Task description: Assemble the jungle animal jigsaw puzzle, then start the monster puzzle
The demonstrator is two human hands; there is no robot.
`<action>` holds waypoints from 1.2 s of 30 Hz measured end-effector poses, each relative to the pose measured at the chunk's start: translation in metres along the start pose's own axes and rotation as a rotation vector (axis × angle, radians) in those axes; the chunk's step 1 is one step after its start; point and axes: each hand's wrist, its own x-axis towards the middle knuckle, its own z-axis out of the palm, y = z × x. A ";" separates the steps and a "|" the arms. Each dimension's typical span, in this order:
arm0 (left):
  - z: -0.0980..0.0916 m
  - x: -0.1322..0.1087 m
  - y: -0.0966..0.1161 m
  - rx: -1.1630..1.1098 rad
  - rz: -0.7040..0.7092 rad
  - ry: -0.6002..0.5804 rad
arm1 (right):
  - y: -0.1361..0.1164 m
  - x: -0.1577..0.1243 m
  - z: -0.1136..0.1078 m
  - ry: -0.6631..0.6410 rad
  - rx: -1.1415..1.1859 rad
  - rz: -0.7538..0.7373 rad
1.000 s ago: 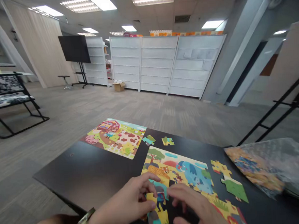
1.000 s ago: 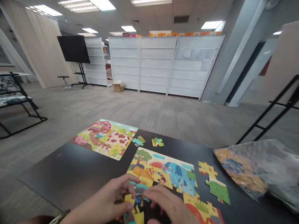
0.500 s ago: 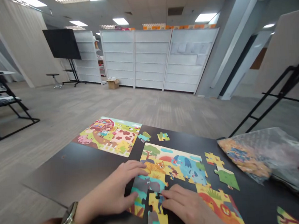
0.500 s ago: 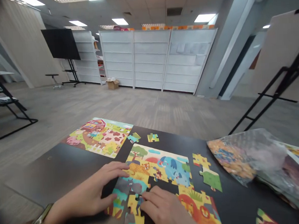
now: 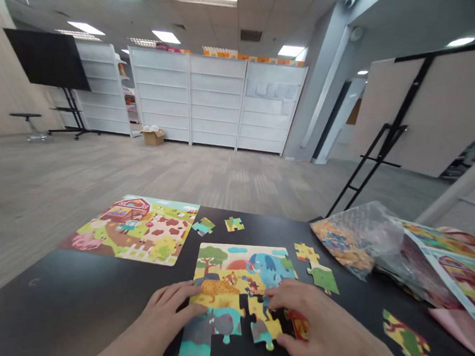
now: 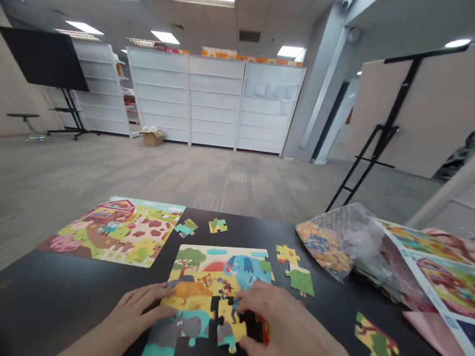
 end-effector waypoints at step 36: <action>0.061 0.053 -0.018 0.532 0.360 0.326 | 0.135 -0.027 -0.034 0.155 -0.001 0.627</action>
